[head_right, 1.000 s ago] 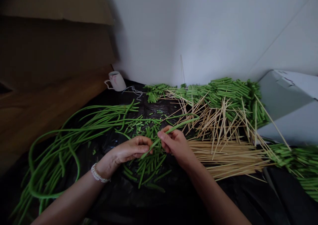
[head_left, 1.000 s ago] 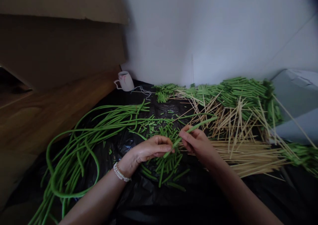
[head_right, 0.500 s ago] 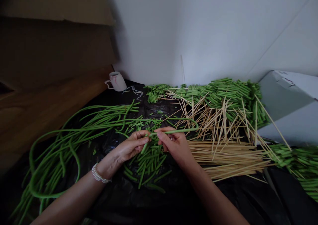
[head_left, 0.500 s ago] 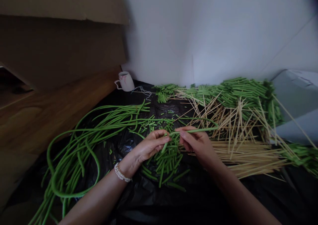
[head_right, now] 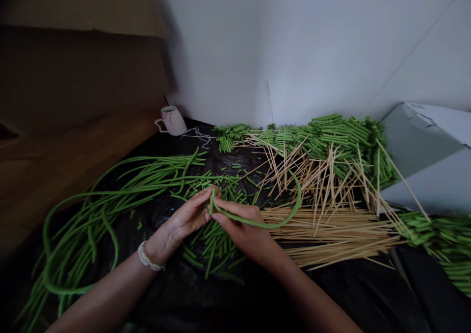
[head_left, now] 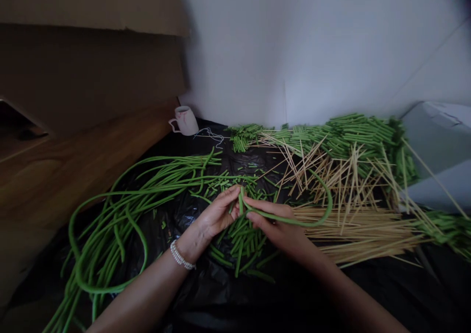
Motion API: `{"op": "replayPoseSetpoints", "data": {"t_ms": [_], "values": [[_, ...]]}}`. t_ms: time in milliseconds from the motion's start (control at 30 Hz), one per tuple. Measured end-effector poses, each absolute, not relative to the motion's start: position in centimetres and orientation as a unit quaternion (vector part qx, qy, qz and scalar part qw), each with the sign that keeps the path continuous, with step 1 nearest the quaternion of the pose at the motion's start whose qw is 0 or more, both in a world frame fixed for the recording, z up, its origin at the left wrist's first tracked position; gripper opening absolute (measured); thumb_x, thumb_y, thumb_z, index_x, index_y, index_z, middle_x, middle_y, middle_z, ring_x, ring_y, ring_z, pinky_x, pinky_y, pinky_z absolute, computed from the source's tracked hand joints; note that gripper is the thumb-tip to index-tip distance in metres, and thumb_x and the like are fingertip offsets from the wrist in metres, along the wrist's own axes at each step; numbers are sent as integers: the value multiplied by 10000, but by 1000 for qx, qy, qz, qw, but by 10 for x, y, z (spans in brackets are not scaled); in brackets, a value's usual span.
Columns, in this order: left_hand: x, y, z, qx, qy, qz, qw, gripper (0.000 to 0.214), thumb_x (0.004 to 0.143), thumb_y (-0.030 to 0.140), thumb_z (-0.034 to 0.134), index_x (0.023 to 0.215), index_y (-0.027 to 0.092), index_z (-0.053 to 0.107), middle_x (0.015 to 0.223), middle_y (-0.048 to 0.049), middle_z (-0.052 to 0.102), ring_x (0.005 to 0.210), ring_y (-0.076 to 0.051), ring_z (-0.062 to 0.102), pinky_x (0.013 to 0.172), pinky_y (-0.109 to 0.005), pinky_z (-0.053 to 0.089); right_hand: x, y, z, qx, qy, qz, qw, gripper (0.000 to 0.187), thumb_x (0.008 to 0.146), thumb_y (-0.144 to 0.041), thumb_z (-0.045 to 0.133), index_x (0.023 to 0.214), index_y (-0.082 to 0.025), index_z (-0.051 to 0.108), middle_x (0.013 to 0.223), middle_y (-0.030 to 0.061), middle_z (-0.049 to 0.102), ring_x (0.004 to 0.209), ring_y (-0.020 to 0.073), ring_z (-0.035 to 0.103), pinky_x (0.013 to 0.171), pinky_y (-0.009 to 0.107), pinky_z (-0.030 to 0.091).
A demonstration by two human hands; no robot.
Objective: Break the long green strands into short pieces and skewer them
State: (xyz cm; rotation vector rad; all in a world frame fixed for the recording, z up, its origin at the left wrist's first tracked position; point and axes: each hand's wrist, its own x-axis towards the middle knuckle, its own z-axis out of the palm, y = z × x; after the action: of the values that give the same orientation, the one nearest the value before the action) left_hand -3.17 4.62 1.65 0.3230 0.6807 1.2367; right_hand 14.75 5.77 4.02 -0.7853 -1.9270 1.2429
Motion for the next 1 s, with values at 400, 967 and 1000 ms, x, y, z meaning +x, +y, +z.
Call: {"op": "replayPoseSetpoints", "data": {"t_ms": [400,967,1000], "values": [[-31,38,25,375,356,429,741,301,808,405,670,864,112,631,543,69,388,419,-21,225,394,-181,124,152,67,47,-328,-607,660,296,236,828,-410,628,829,-175,624,569,-47,560,470,62,464,442,186,335],[-32,36,25,403,366,344,765,331,714,401,757,806,96,665,677,3,547,451,-10,268,421,-206,104,156,73,44,-364,-590,653,306,279,801,-452,645,761,-190,556,535,-69,529,423,53,428,410,179,295],[-32,36,24,395,367,349,767,323,702,387,769,793,99,654,719,-9,569,456,-7,280,422,-203,110,156,73,44,-363,-594,649,306,270,806,-444,642,766,-189,563,541,-68,530,428,53,431,413,178,299]]}}
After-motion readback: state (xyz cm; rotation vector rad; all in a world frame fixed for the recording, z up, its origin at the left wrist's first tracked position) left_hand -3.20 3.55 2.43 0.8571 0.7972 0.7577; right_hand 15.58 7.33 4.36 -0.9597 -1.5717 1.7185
